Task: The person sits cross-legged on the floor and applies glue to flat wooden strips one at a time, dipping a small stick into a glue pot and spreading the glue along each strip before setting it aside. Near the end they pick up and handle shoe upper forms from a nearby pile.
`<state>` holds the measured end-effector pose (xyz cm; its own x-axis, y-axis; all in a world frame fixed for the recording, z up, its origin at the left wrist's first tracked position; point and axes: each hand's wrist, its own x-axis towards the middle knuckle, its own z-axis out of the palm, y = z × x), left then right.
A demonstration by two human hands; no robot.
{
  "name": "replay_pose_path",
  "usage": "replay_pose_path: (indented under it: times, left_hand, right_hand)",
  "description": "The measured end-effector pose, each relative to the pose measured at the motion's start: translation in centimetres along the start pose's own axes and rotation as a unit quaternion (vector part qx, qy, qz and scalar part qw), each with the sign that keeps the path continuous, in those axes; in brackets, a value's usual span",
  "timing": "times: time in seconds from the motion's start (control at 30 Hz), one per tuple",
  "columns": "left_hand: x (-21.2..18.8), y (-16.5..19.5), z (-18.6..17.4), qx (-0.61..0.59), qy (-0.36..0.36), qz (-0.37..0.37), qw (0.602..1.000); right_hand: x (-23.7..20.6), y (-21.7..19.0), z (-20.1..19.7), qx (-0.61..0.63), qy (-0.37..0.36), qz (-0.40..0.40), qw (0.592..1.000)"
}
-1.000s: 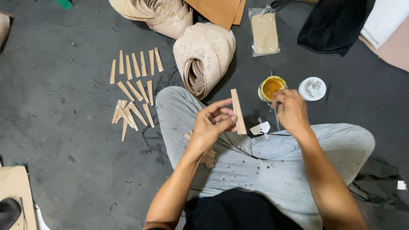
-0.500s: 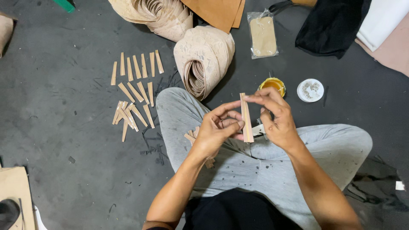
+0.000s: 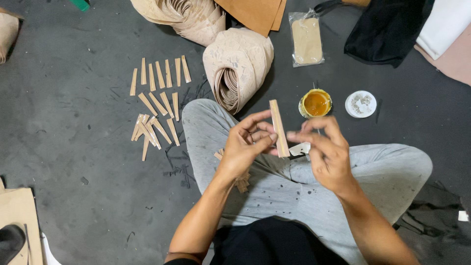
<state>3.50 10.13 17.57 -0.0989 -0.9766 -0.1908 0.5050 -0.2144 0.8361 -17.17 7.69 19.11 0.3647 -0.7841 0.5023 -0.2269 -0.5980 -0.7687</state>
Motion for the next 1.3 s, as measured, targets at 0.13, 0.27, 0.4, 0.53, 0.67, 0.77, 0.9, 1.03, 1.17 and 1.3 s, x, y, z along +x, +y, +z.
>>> replay_pose_path:
  times: [0.13, 0.27, 0.4, 0.53, 0.67, 0.77, 0.9, 1.03, 1.17, 1.3]
  left_hand:
    - [-0.8, 0.1, 1.2, 0.065, -0.02, 0.002, 0.998]
    - [-1.0, 0.1, 1.1, 0.053, -0.019, 0.01, 0.998]
    - [-0.8, 0.1, 0.0, -0.007, -0.011, 0.003, 1.0]
    - [-0.6, 0.2, -0.7, 0.01, 0.006, 0.014, 1.0]
    - [-0.4, 0.5, -0.8, 0.013, 0.008, 0.031, 0.999]
    - [-0.4, 0.6, -1.3, -0.001, 0.038, 0.045, 0.998]
    - [-0.8, 1.4, -6.0, 0.042, 0.137, 0.124, 0.982]
    - [-1.7, 2.7, -17.8, 0.13, 0.347, 0.191, 0.909]
    - [-1.3, -0.9, -28.2, 0.261, 0.418, 0.132, 0.86]
    - [-1.7, -6.3, -32.4, 0.409, 0.461, 0.023, 0.787]
  right_hand:
    - [2.2, 0.6, 0.2, -0.087, -0.001, 0.004, 0.996]
    - [3.0, 0.7, 0.7, -0.126, -0.018, -0.039, 0.991]
    - [2.4, 0.5, 1.0, -0.169, -0.025, -0.106, 0.979]
    - [1.6, 0.3, 0.9, -0.182, -0.036, -0.147, 0.971]
    - [1.0, -0.2, 0.7, -0.203, -0.031, -0.186, 0.961]
    - [0.8, -0.6, 0.6, -0.199, -0.039, -0.205, 0.958]
    - [0.4, -0.8, 1.0, -0.182, -0.037, -0.177, 0.967]
    - [-0.3, -0.5, 2.0, -0.178, 0.015, -0.093, 0.979]
    - [-0.8, -0.3, 3.2, -0.143, 0.026, 0.001, 0.989]
    - [-0.6, -0.3, 4.0, -0.147, 0.023, -0.016, 0.989]
